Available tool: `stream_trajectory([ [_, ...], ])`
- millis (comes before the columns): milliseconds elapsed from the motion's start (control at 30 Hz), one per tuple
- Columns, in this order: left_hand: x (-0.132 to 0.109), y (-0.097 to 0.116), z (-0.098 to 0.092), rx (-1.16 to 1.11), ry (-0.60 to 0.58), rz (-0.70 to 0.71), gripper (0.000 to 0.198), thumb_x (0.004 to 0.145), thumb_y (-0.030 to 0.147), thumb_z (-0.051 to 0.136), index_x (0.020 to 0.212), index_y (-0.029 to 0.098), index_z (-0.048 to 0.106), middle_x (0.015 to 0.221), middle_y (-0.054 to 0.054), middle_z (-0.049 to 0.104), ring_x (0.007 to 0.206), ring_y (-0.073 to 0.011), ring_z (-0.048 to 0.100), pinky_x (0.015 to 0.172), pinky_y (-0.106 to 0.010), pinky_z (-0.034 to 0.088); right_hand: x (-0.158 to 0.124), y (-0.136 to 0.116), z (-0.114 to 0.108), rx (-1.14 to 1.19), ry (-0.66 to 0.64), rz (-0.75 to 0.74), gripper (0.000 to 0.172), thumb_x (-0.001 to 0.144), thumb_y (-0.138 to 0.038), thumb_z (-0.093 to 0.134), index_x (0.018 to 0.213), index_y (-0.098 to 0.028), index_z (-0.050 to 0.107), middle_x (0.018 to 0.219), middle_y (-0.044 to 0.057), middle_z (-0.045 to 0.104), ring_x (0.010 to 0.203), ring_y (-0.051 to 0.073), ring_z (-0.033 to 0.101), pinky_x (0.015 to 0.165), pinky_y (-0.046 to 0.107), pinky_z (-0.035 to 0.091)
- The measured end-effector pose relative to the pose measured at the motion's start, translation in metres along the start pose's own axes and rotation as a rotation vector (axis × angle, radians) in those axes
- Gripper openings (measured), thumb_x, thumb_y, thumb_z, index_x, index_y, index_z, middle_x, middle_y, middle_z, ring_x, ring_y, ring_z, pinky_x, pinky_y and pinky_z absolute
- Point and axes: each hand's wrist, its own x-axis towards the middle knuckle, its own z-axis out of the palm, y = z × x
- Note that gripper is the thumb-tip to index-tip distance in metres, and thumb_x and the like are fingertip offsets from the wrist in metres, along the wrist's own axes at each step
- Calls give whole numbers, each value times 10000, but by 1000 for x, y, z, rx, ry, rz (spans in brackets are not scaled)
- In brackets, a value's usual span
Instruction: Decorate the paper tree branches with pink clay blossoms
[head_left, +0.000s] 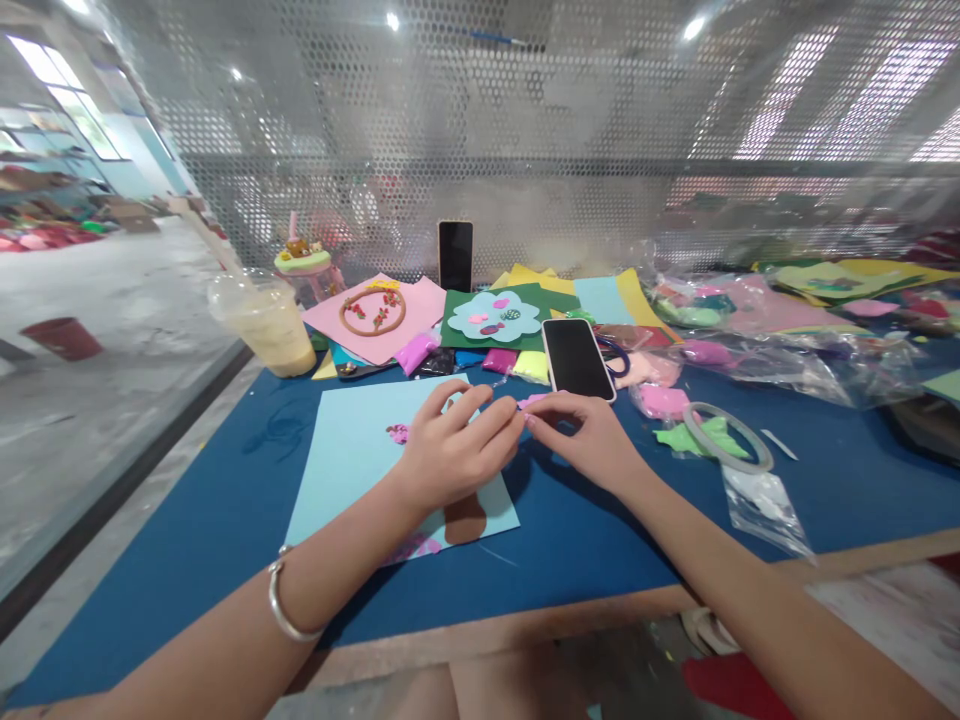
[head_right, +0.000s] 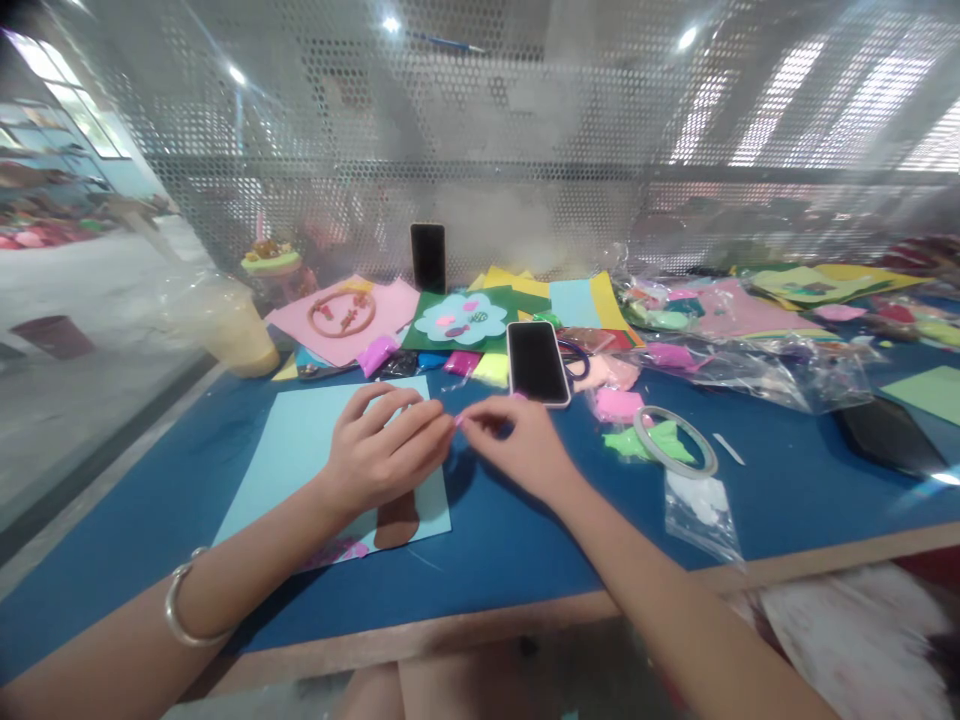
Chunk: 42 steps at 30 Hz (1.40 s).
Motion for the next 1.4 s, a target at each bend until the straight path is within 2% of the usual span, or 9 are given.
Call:
stream_trajectory([
  [600, 0, 0, 1, 46, -33, -23, 52, 807, 156, 611, 777, 199, 614, 778, 5, 693, 759, -164, 599, 740, -340, 432, -2, -3, 2, -17, 30, -20, 123, 797, -269, 610, 792, -213, 720, 835, 49, 724, 789, 213, 667, 651, 315, 545],
  [700, 1, 1, 2, 0, -30, -106, 53, 802, 168, 612, 768, 209, 611, 779, 12, 699, 738, -163, 598, 731, -335, 431, -3, -4, 2, 6, 37, -7, 116, 791, -255, 612, 795, -215, 721, 844, 46, 726, 804, 216, 670, 667, 320, 552],
  [900, 0, 3, 4, -221, -55, -440, 52, 800, 210, 608, 760, 208, 641, 784, -13, 693, 739, -171, 599, 665, -320, 425, -2, -3, 1, 65, 53, 44, 131, 788, -272, 620, 814, -214, 734, 866, 51, 732, 804, 220, 676, 681, 335, 563],
  [1000, 0, 4, 5, -290, -57, -526, 72, 801, 205, 602, 747, 200, 650, 768, -15, 685, 726, -163, 594, 661, -313, 427, 0, -3, 1, 97, 46, 67, 146, 785, -301, 628, 813, -209, 739, 849, 50, 732, 762, 208, 675, 664, 330, 565],
  [1167, 0, 4, 5, -295, -34, -511, 62, 802, 205, 610, 762, 194, 656, 771, -19, 685, 731, -165, 595, 670, -317, 431, 1, -4, 2, 187, 2, 133, 188, 772, -361, 653, 804, -198, 740, 822, 49, 726, 621, 162, 643, 591, 298, 548],
  [1400, 0, 3, 3, -234, -44, -412, 61, 809, 215, 603, 773, 207, 651, 784, -17, 694, 739, -170, 605, 658, -311, 428, 3, -6, 4, 278, -6, 161, 186, 747, -379, 680, 778, -206, 740, 806, 42, 722, 597, 147, 627, 566, 282, 531],
])
